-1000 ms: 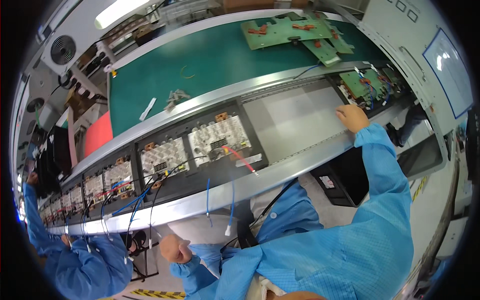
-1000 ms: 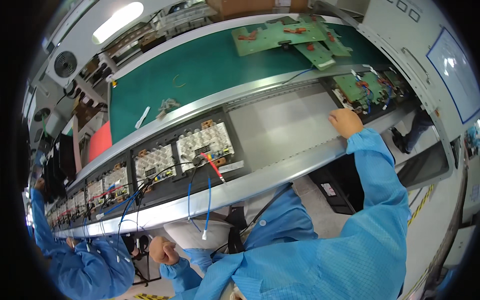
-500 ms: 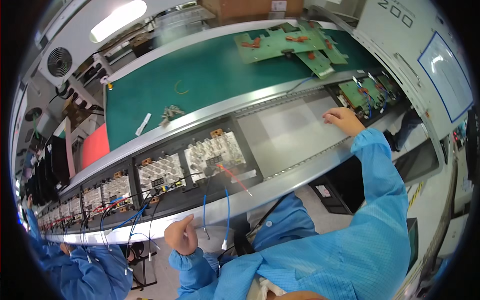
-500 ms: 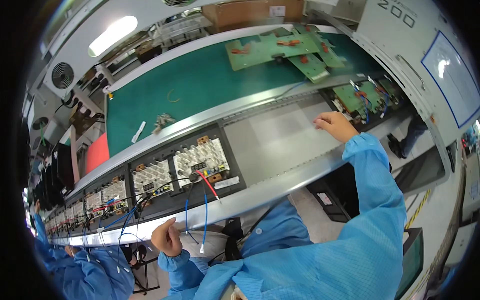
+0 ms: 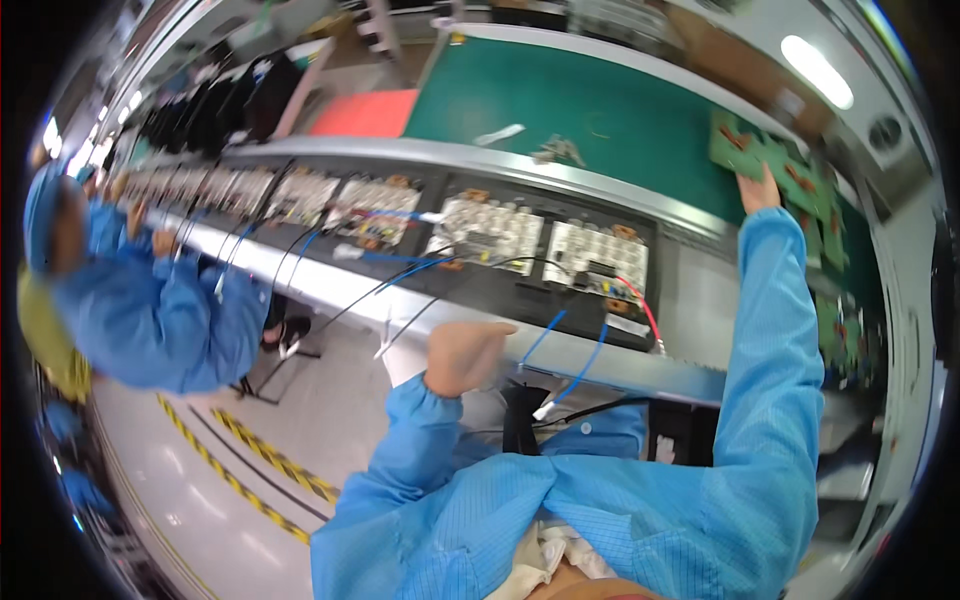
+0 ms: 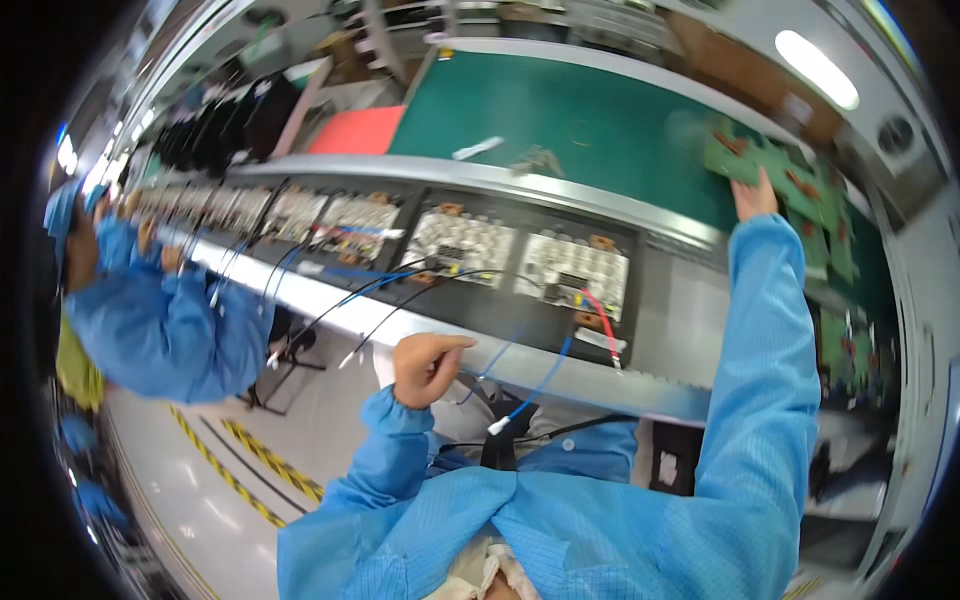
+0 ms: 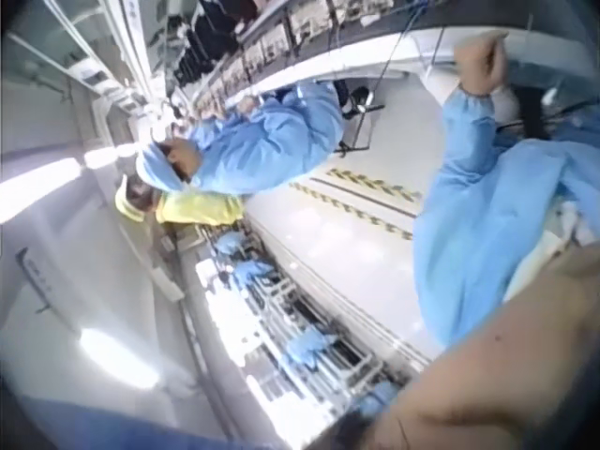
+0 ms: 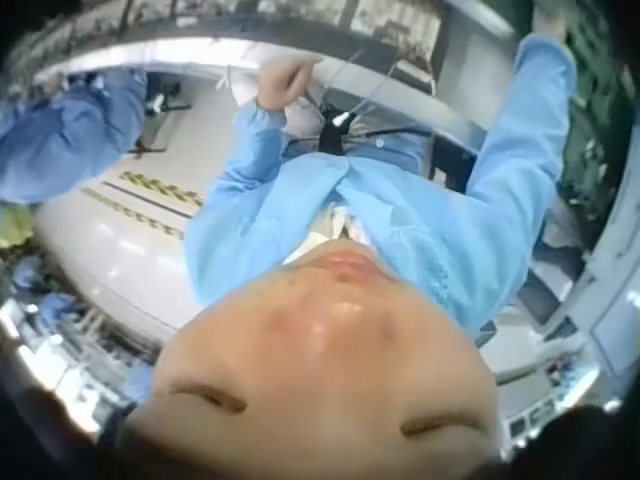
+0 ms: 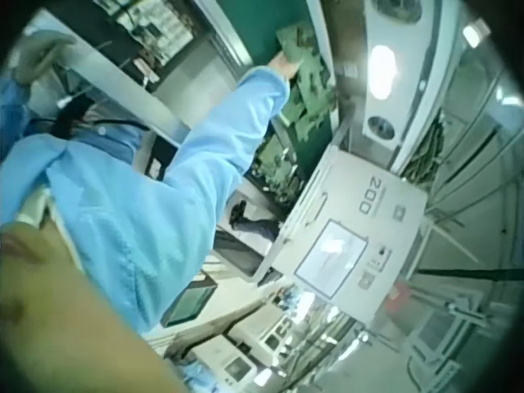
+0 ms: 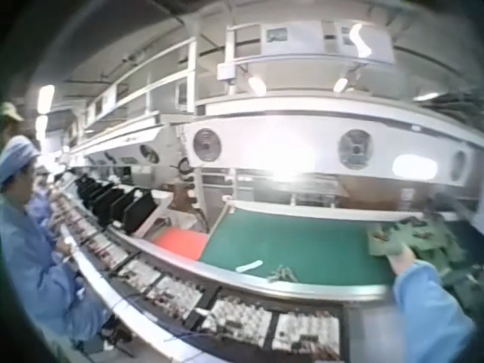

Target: Connecting wires and assembling components on electronic circuit boards at a manual assembly station.

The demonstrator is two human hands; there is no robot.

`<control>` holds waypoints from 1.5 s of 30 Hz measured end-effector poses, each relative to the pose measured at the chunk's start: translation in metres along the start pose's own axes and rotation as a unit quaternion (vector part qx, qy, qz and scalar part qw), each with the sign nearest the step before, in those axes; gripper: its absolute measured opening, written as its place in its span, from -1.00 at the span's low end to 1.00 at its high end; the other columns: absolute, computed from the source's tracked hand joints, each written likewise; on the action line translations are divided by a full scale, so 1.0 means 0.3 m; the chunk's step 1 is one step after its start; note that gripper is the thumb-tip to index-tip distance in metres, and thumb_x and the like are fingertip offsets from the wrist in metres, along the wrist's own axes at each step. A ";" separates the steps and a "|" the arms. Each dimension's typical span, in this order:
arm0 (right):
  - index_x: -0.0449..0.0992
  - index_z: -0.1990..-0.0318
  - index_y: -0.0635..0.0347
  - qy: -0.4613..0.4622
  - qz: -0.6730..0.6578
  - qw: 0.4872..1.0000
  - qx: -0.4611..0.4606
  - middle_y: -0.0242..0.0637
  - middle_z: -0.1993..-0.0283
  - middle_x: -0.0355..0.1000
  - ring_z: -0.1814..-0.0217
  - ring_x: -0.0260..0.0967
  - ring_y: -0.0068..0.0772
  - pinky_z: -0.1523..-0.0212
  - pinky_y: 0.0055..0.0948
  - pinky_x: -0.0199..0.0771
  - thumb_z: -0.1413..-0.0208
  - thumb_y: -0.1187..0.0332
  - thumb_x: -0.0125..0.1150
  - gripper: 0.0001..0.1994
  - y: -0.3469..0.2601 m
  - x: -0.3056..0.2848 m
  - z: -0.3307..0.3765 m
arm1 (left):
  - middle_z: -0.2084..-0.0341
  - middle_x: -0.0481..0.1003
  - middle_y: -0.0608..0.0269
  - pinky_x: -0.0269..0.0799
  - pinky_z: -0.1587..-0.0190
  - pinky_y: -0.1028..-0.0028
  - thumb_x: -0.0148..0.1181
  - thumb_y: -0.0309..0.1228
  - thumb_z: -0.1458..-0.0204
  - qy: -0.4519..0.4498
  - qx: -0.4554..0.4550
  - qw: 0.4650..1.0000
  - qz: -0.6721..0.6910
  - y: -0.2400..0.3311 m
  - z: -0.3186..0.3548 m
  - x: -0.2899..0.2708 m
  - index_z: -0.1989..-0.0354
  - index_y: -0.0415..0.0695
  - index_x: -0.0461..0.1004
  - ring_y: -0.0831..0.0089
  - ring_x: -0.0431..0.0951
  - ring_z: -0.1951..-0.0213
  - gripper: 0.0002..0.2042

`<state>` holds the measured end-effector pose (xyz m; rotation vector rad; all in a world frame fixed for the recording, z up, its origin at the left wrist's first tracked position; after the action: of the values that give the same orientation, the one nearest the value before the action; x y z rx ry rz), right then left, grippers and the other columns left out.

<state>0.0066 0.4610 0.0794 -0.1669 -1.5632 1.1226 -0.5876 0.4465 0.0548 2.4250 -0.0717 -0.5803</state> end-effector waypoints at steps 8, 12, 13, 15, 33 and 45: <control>0.26 -0.19 0.26 0.042 0.163 0.983 -0.074 -0.14 -0.16 0.34 -0.20 0.32 -0.15 -0.25 -0.18 0.36 -0.32 0.39 -0.02 -0.67 -0.096 -0.206 -0.192 | 0.75 0.39 0.22 0.23 0.63 0.37 0.20 -0.59 0.10 0.004 -0.001 0.998 0.055 0.018 0.018 -0.002 0.29 -0.13 0.61 0.30 0.41 0.70 -0.81; 0.30 -0.13 0.20 -0.010 0.283 0.951 -0.122 -0.24 -0.13 0.37 -0.17 0.34 -0.24 -0.19 -0.23 0.37 -0.29 0.35 0.07 -0.69 -0.209 -0.276 -0.106 | 0.72 0.43 0.19 0.28 0.61 0.33 0.21 -0.56 0.08 -0.013 -0.014 0.998 0.064 0.014 0.018 -0.002 0.30 -0.10 0.62 0.27 0.45 0.67 -0.84; 0.30 -0.15 0.22 -0.044 0.301 0.945 -0.118 -0.23 -0.16 0.34 -0.22 0.29 -0.27 -0.20 -0.24 0.33 -0.29 0.30 0.08 -0.65 -0.235 -0.268 -0.061 | 0.72 0.43 0.19 0.27 0.62 0.34 0.21 -0.56 0.07 -0.015 -0.015 0.998 0.063 0.014 0.017 0.002 0.30 -0.10 0.62 0.27 0.45 0.67 -0.84; 0.30 -0.18 0.23 -0.070 0.320 0.938 -0.113 -0.21 -0.20 0.32 -0.26 0.24 -0.30 -0.21 -0.25 0.29 -0.29 0.26 0.09 -0.62 -0.294 -0.249 0.040 | 0.75 0.39 0.22 0.24 0.62 0.38 0.18 -0.58 0.07 -0.017 -0.008 0.997 0.071 0.002 0.014 0.012 0.29 -0.14 0.62 0.32 0.41 0.70 -0.83; 0.51 0.35 0.31 -0.280 0.755 0.334 -0.490 -0.22 0.36 0.48 0.29 0.47 -0.29 0.23 -0.45 0.43 0.21 0.38 0.37 -0.74 -0.660 -0.077 1.327 | 0.28 0.59 0.07 0.48 0.37 0.38 0.24 -0.52 0.04 -0.156 0.038 0.943 0.291 0.167 0.067 -0.124 -0.01 -0.22 0.47 0.16 0.60 0.37 -0.63; 0.46 0.52 0.13 -0.471 0.708 0.444 -0.282 -0.32 0.51 0.47 0.37 0.49 -0.18 0.22 -0.30 0.54 0.45 0.33 0.45 -0.72 0.021 -0.182 1.537 | 0.27 0.57 0.11 0.51 0.15 0.29 0.33 -0.56 0.12 -0.282 -0.015 0.949 0.141 0.207 0.291 -0.020 0.24 -0.22 0.56 0.14 0.59 0.18 -0.78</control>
<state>-0.3579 0.1733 0.0852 -1.9336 -2.8595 2.0352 -0.6243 0.3482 0.0331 2.0928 -0.6295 -1.1058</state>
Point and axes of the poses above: each hand's wrist, its own z-axis away from the middle knuckle, its own x-axis out of the palm, y = z × x, the point moved 3 cm from there along -z, towards the middle knuckle
